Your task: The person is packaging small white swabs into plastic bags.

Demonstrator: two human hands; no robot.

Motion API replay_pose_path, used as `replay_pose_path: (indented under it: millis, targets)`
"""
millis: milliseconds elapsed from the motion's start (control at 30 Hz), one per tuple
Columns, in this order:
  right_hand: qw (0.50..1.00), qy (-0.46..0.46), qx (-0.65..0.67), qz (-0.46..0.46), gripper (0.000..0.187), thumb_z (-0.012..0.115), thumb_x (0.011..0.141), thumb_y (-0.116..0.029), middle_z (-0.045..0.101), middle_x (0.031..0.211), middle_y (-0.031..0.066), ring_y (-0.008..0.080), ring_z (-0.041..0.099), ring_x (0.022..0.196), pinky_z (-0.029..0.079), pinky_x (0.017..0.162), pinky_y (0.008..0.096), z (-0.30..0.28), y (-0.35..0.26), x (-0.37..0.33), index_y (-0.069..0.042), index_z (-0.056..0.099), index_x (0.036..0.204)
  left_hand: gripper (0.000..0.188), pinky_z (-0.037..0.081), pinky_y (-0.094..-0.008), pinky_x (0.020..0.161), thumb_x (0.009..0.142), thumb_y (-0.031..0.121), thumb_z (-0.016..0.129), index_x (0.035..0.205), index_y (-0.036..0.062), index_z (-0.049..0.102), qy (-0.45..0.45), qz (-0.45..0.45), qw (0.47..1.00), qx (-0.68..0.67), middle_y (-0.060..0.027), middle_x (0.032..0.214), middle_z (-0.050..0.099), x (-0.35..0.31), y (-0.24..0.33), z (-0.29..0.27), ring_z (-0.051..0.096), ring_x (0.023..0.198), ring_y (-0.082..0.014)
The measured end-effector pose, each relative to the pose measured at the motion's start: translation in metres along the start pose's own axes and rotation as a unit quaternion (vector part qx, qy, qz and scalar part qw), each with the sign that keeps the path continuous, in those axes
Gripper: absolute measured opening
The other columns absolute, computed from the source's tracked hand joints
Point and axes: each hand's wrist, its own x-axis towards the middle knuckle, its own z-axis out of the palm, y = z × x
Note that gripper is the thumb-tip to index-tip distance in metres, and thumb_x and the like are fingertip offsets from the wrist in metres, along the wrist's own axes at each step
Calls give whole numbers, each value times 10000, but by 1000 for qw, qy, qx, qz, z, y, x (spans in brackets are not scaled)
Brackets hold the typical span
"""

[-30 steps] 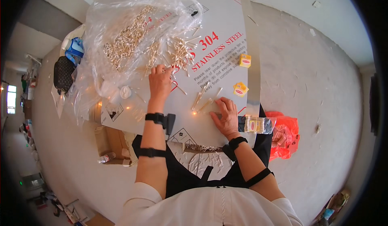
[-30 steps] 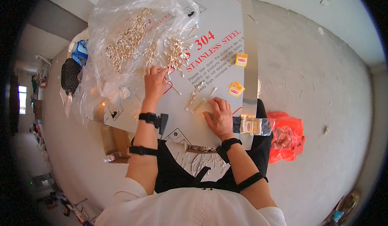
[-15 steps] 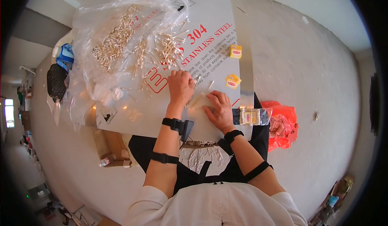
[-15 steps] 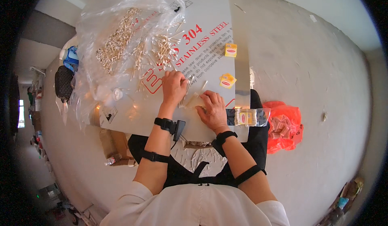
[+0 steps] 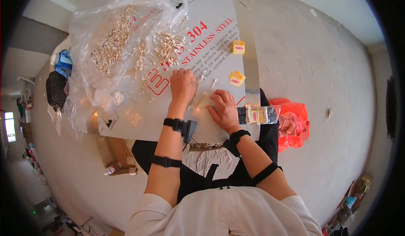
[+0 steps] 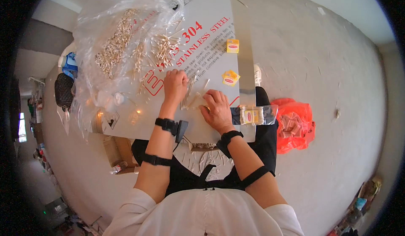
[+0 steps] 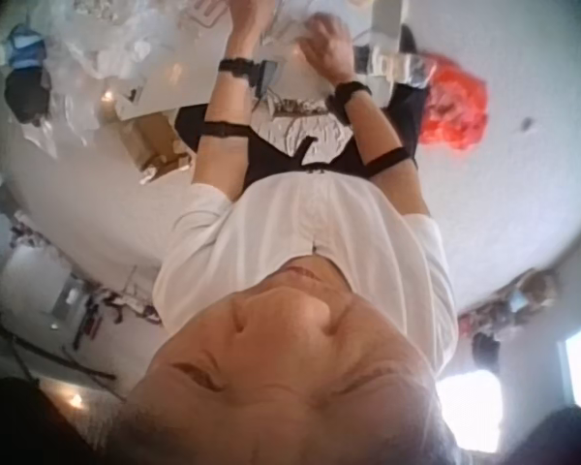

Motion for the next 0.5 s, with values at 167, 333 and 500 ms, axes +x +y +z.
replay_pose_path:
  millis: [167,333,500]
  targets:
    - [1000,-2,15,-1,274,698,724,-128,550,1020,108,322,527,967,434,827,418,2,-1,2,-55,549,942,122,397,-453,794,751,67,657,826,86,563,33,30,999,-27,-73,935,546,-41,20,-5,493,950,-297]
    - [997,45,62,30,233,688,716,-68,550,999,124,337,542,917,452,794,426,2,-2,-3,-42,540,894,180,376,-433,823,744,61,669,879,97,554,114,27,991,-66,-65,965,533,-58,32,-5,478,983,-289]
    - [994,72,61,48,193,662,716,-27,550,974,135,345,549,890,467,774,422,-2,-6,-29,-32,539,865,178,387,-432,820,691,74,729,807,111,600,100,28,989,-103,-44,928,559,-54,37,-8,498,967,-287]
